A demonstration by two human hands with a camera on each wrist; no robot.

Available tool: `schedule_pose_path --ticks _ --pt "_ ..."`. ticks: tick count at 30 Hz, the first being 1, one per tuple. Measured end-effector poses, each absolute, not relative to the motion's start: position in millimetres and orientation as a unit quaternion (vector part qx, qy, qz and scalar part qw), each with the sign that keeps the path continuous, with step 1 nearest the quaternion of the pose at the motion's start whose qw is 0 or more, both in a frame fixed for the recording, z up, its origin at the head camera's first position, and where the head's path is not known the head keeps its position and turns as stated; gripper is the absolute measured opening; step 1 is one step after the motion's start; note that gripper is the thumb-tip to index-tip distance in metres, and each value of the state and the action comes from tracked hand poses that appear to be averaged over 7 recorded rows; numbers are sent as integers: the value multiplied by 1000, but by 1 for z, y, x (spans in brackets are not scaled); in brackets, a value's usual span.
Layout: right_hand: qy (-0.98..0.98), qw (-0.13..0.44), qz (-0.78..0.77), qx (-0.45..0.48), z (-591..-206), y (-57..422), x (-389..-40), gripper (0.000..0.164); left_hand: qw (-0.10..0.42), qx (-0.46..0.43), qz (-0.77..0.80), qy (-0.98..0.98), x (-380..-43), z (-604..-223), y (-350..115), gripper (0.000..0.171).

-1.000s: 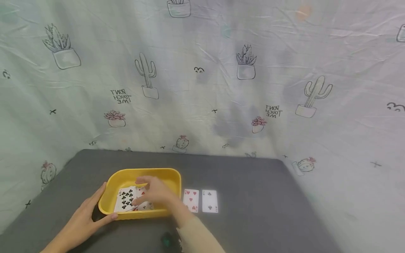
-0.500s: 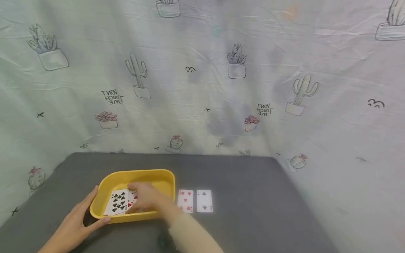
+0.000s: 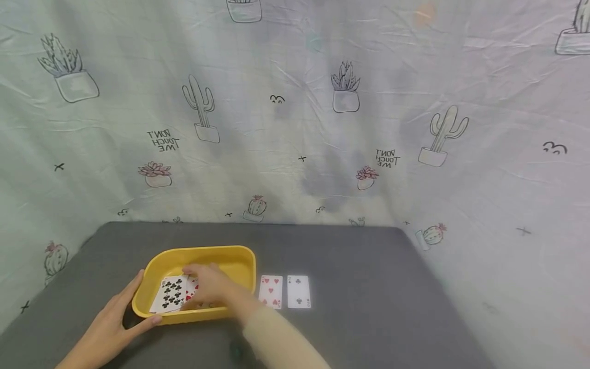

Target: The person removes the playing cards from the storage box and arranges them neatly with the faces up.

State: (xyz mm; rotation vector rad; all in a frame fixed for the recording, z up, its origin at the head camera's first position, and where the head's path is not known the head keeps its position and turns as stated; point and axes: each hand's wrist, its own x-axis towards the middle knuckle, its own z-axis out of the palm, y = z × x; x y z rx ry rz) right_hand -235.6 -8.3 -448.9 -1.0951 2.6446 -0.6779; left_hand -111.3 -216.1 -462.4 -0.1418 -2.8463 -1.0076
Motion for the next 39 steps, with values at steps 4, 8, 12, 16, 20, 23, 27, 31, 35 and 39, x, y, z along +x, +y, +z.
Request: schedule_pose_path --ticks 4,8,12,16,20,23,27,31,35,39 --pt "895 97 -230 -369 -449 -9 -235 85 61 -49 -331 -940 -112 -462 -215 116" --pt "895 102 -234 -366 -450 -10 -236 85 57 -47 -328 -942 -111 -461 -214 116" --pt "893 103 -233 -370 -449 -9 -236 81 60 -47 -327 -942 -111 -461 -214 116" --pt "885 98 -232 -391 -448 -8 -237 80 64 -48 -326 -942 -111 -461 -214 116" --pt "883 100 -229 -399 -449 -9 -237 82 60 -46 -326 -943 -111 -461 -213 117" --pt "886 98 -221 -395 -451 -9 -237 80 58 -45 -325 -943 -111 -461 -214 117" --pt "889 85 -215 -395 -451 -10 -235 79 61 -46 -323 -943 -111 -462 -214 116" --pt "894 69 -188 -400 -451 -10 -234 80 56 -43 -322 -944 -111 -463 -214 116" --pt "899 51 -152 -408 -450 -12 -233 83 60 -45 -325 -943 -111 -463 -215 115" --pt "897 41 -150 -415 -449 -12 -232 84 63 -49 -325 -942 -111 -463 -215 114"
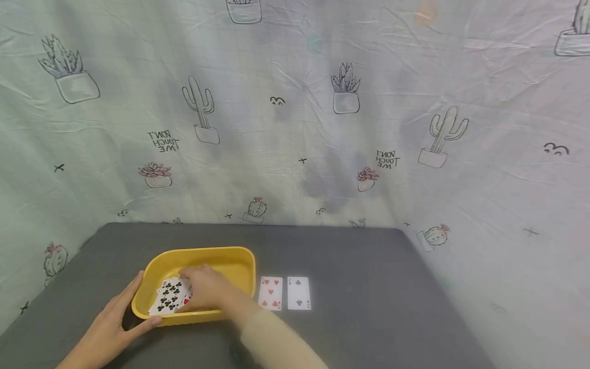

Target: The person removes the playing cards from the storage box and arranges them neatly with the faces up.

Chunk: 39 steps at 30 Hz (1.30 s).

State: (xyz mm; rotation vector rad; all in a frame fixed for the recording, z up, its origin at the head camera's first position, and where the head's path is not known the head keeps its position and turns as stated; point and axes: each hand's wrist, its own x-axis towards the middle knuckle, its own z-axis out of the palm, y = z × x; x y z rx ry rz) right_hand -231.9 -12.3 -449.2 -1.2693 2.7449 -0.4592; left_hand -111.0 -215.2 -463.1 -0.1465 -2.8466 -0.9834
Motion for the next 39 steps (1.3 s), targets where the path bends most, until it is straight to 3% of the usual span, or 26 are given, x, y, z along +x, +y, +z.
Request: schedule_pose_path --ticks 6,16,39 --pt "884 60 -201 -417 -449 -12 -232 85 58 -49 -323 -943 -111 -462 -216 115" --pt "882 97 -244 -391 -452 -15 -236 100 58 -47 -325 -943 -111 -462 -215 115" --pt "877 95 -280 -379 -451 -14 -234 88 49 -38 -317 -946 -110 -462 -215 117"
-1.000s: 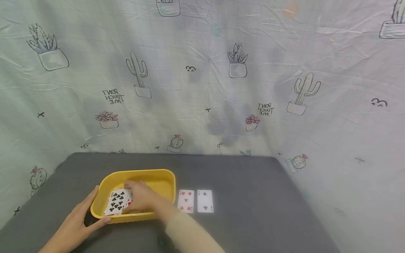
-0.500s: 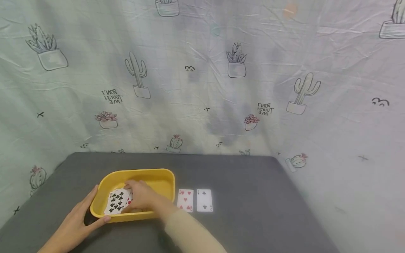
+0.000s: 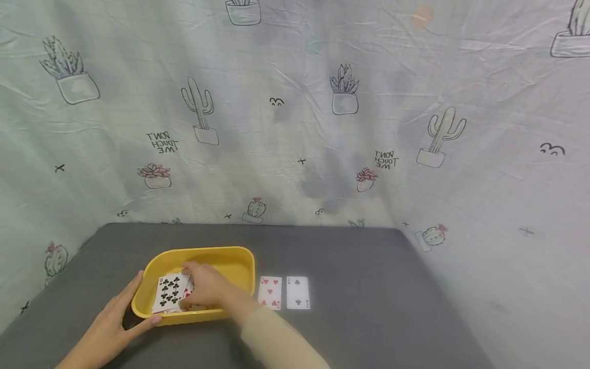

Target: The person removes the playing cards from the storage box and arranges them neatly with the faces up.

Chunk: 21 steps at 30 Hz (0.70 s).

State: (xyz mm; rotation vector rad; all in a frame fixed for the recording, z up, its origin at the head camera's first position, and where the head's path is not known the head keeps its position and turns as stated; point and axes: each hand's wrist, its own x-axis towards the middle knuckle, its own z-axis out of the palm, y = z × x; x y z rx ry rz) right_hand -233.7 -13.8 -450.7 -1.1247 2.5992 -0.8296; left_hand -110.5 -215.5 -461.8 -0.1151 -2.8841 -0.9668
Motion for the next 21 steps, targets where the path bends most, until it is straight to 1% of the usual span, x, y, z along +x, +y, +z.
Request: schedule_pose_path --ticks 7,17,21 --pt "882 105 -274 -369 -451 -16 -233 96 42 -32 -313 -948 -111 -463 -217 118" --pt "875 102 -332 -337 -453 -16 -237 100 40 -32 -313 -948 -111 -465 -219 118" --pt "873 111 -341 -330 -453 -17 -237 99 38 -31 -311 -949 -111 -465 -219 119"
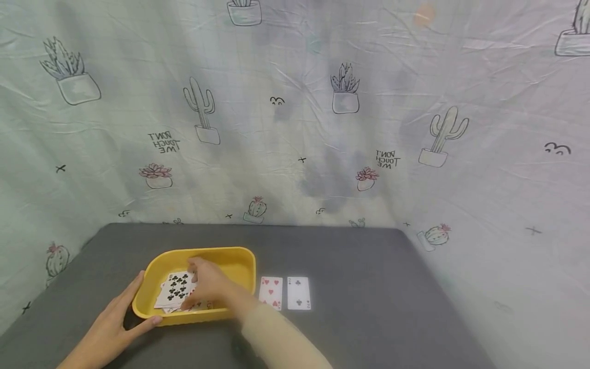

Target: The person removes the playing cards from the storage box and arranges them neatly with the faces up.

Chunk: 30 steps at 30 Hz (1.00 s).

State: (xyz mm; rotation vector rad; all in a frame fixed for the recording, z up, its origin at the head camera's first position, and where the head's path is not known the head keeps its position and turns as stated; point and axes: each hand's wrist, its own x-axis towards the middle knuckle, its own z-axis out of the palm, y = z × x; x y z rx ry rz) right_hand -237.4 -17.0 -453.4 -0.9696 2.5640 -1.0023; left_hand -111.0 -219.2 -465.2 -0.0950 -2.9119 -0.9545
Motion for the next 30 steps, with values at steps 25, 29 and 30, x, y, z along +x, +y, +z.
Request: schedule_pose_path --ticks 25,29,30 --pt "857 128 -377 -326 -450 -16 -232 102 35 -27 -303 -952 -109 -464 -220 120" --pt "833 148 -432 -313 -447 -13 -231 99 31 -25 -302 -953 -110 -463 -219 120" --pt "828 151 -442 -310 -446 -13 -231 98 31 -25 -301 -953 -110 -463 -218 120"
